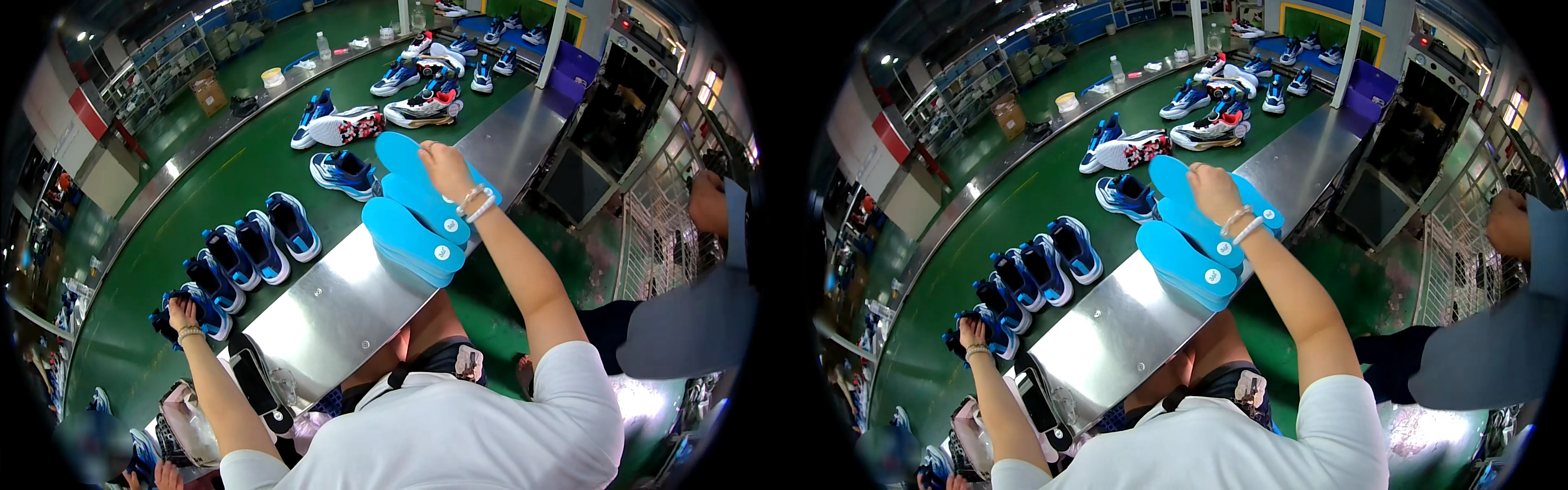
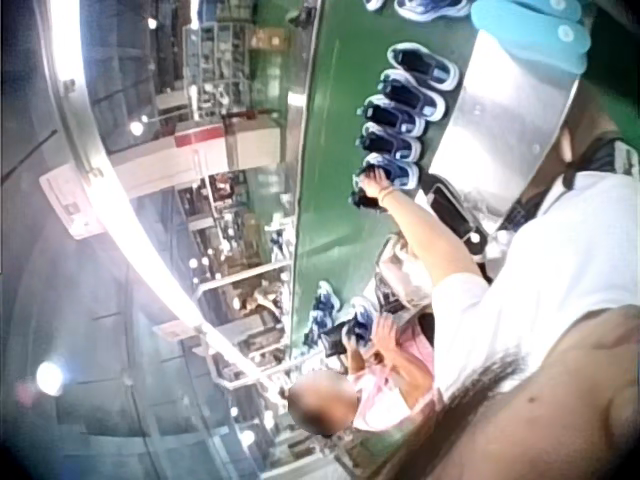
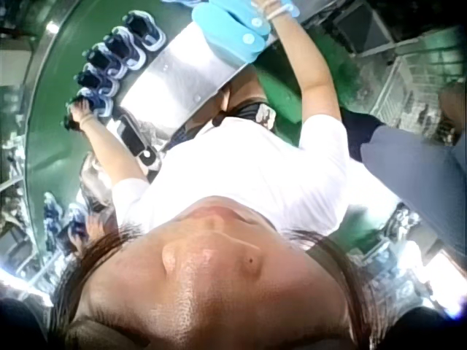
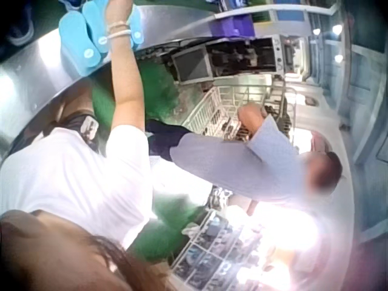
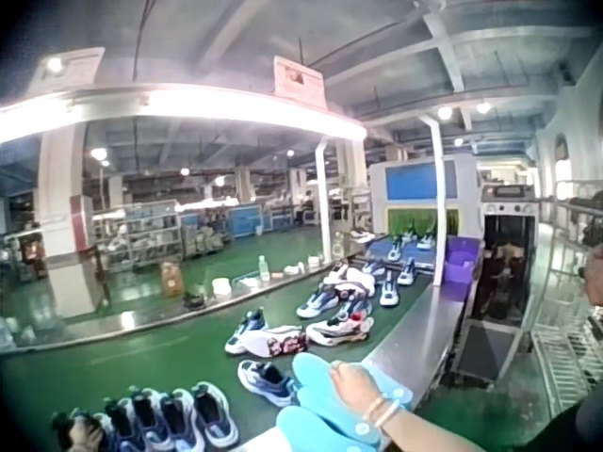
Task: The person selects several blue insoles from a shelf, carries them to a workbench, and places them onto a stack next to other shoes on a conveyor belt.
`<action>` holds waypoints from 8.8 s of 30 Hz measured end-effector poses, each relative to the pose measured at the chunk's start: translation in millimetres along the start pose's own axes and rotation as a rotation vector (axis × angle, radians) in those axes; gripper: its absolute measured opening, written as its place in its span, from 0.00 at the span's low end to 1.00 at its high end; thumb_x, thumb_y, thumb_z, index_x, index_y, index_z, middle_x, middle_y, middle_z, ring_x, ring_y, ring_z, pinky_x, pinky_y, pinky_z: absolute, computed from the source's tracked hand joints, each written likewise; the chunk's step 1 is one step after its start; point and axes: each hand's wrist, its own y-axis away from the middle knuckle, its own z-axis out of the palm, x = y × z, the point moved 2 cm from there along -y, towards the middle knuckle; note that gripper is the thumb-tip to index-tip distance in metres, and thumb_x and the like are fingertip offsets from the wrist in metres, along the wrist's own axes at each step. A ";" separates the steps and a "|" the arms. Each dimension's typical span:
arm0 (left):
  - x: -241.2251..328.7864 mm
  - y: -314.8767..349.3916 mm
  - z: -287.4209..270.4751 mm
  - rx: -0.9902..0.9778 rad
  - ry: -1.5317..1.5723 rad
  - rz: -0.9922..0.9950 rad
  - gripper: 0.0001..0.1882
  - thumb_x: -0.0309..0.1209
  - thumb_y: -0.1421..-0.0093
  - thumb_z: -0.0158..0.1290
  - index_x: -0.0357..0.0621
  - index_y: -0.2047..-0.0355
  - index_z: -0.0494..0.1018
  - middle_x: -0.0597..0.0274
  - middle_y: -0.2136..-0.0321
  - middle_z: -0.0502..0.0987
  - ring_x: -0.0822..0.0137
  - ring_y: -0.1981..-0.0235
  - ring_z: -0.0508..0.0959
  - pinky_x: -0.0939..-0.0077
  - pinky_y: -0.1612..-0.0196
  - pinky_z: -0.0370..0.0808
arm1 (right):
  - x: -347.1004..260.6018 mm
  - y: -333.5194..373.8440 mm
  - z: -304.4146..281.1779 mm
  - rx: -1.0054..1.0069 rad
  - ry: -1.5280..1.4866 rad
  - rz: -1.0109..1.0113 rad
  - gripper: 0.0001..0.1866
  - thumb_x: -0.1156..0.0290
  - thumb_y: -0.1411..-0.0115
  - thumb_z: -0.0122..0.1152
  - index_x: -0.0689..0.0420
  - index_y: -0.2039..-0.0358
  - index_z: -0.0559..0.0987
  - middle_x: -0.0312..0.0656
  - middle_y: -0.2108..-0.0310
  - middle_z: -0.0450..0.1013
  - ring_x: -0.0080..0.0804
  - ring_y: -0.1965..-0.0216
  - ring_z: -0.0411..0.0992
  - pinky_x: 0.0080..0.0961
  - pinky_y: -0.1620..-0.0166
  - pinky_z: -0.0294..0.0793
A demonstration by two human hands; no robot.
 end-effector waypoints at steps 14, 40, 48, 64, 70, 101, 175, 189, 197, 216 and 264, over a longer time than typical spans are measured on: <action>50.9 108.2 42.7 0.154 -1.421 0.450 0.17 0.41 0.54 0.45 0.42 0.74 0.75 0.45 0.77 0.74 0.52 0.76 0.76 0.63 0.64 0.71 | 29.1 20.4 13.5 -0.304 0.372 0.132 0.30 0.60 0.49 0.54 0.67 0.51 0.62 0.53 0.72 0.72 0.45 0.71 0.72 0.35 0.70 0.72; 15.7 149.3 136.8 -0.159 -1.597 0.438 0.35 0.49 0.53 0.52 0.25 0.60 0.61 0.36 0.68 0.71 0.46 0.61 0.71 0.65 0.59 0.69 | -34.3 58.5 -5.6 -0.726 0.485 -0.118 0.40 0.54 0.61 0.62 0.58 0.48 0.61 0.49 0.73 0.72 0.43 0.72 0.71 0.33 0.69 0.70; -21.5 121.1 164.3 -0.235 -1.611 0.291 0.21 0.40 0.56 0.53 0.35 0.67 0.73 0.43 0.64 0.72 0.51 0.60 0.72 0.67 0.56 0.69 | -24.0 62.3 -16.7 -0.496 0.427 -0.195 0.36 0.55 0.57 0.61 0.56 0.49 0.62 0.49 0.68 0.71 0.42 0.71 0.71 0.32 0.70 0.70; -38.7 135.2 134.8 -0.192 -0.904 0.852 0.18 0.37 0.51 0.52 0.38 0.63 0.68 0.43 0.64 0.70 0.49 0.62 0.70 0.64 0.60 0.67 | -220.4 20.7 106.8 -0.621 0.312 -0.827 0.08 0.68 0.56 0.57 0.55 0.74 0.78 0.43 0.75 0.72 0.38 0.70 0.72 0.30 0.69 0.72; -25.8 128.3 144.7 -0.148 -1.137 0.654 0.24 0.49 0.49 0.47 0.37 0.82 0.72 0.44 0.82 0.72 0.46 0.76 0.73 0.59 0.71 0.69 | -279.4 19.0 158.3 -0.708 0.569 -0.932 0.06 0.71 0.56 0.57 0.56 0.76 0.78 0.43 0.73 0.74 0.36 0.69 0.74 0.26 0.69 0.73; -54.6 97.8 92.8 -0.676 -0.478 0.282 0.18 0.25 0.46 0.41 0.45 0.53 0.63 0.62 0.63 0.72 0.68 0.63 0.72 0.78 0.61 0.69 | -289.7 42.5 261.2 -0.912 0.049 -0.451 0.17 0.65 0.48 0.48 0.59 0.59 0.74 0.48 0.57 0.69 0.37 0.56 0.69 0.28 0.55 0.68; -9.1 214.2 196.4 -0.150 -1.242 1.153 0.13 0.34 0.55 0.56 0.37 0.72 0.73 0.56 0.71 0.75 0.60 0.60 0.71 0.70 0.60 0.68 | 23.5 -39.2 -45.3 -0.364 -0.065 0.006 0.25 0.56 0.51 0.55 0.58 0.57 0.66 0.45 0.80 0.69 0.35 0.77 0.69 0.29 0.72 0.67; -32.2 157.4 185.8 -0.163 -1.595 0.919 0.14 0.41 0.54 0.50 0.43 0.79 0.77 0.55 0.70 0.75 0.58 0.48 0.60 0.63 0.47 0.52 | -198.7 -42.6 186.8 -1.274 -0.455 0.258 0.14 0.55 0.52 0.51 0.52 0.78 0.75 0.39 0.87 0.71 0.23 0.92 0.64 0.18 0.91 0.56; -24.5 145.0 164.9 -0.238 -1.528 0.857 0.14 0.40 0.55 0.49 0.44 0.79 0.76 0.56 0.69 0.75 0.56 0.45 0.55 0.58 0.47 0.50 | -247.5 6.1 233.2 -0.793 0.037 -0.258 0.13 0.67 0.51 0.49 0.60 0.69 0.78 0.51 0.65 0.72 0.40 0.61 0.71 0.29 0.60 0.71; -21.1 146.2 169.7 -0.237 -1.582 0.690 0.13 0.38 0.54 0.50 0.43 0.78 0.77 0.51 0.65 0.74 0.57 0.43 0.52 0.60 0.45 0.46 | -251.6 7.5 257.5 -0.985 0.114 -0.383 0.14 0.68 0.51 0.52 0.59 0.64 0.74 0.47 0.61 0.70 0.37 0.63 0.72 0.28 0.62 0.72; -63.8 273.4 281.3 -0.642 -1.901 0.814 0.16 0.40 0.55 0.50 0.37 0.77 0.67 0.48 0.77 0.74 0.52 0.72 0.74 0.63 0.64 0.68 | 88.4 12.8 -93.6 -0.636 0.502 -0.042 0.35 0.56 0.55 0.59 0.56 0.49 0.61 0.50 0.65 0.70 0.44 0.70 0.71 0.34 0.69 0.72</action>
